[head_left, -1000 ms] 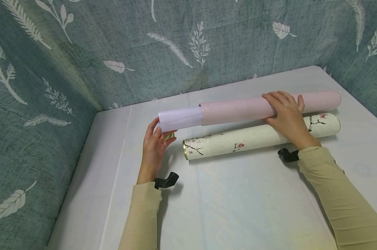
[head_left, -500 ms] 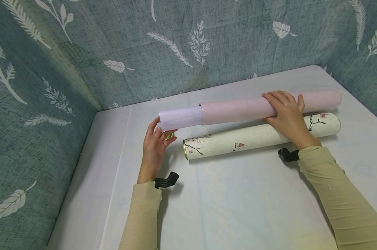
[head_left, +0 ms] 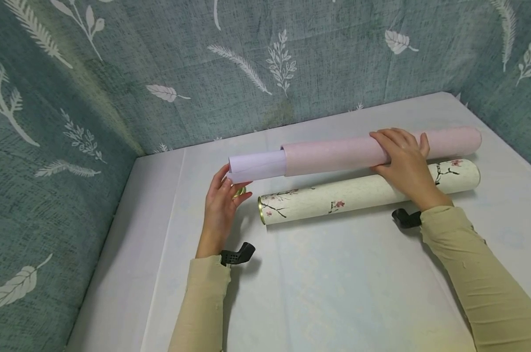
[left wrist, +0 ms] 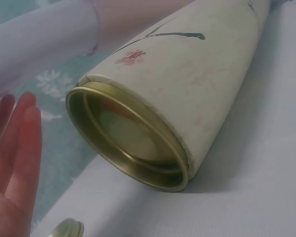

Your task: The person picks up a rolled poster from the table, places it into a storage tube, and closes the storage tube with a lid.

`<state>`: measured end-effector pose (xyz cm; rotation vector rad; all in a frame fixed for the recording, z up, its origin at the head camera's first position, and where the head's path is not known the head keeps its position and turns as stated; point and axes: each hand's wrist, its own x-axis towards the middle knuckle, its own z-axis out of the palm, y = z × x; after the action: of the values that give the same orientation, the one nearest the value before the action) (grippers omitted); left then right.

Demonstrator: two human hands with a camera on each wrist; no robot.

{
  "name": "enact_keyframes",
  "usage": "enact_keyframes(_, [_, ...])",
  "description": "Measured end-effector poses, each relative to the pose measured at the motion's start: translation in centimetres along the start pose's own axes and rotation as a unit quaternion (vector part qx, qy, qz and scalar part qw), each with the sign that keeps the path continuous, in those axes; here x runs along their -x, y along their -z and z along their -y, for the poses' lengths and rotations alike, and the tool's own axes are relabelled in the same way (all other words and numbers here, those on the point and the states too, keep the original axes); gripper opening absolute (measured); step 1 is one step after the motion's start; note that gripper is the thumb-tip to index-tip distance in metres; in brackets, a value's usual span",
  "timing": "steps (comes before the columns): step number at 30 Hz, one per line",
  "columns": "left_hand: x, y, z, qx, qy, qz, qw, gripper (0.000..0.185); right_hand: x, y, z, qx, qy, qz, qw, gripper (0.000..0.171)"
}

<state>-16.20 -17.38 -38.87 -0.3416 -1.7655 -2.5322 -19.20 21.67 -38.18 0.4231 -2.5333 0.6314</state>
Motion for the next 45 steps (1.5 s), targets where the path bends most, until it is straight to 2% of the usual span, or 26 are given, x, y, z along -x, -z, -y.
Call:
enact_keyframes(15, [0.0,-0.5,0.1,-0.009,0.003,0.010,0.9999,0.043,-0.1,0.1,-0.1,0.000,-0.003,0.005,1.000,0.072])
enact_keyframes(29, [0.0,-0.7,0.3,-0.009,0.014,-0.002,0.9999,0.045,-0.1,0.2,0.1,-0.002,-0.001,0.005,1.000,0.072])
enact_keyframes(45, [-0.1,-1.4,-0.1,-0.032,-0.001,-0.015,0.9994,0.044,-0.1,0.1,0.0,-0.003,-0.006,0.008,1.000,0.071])
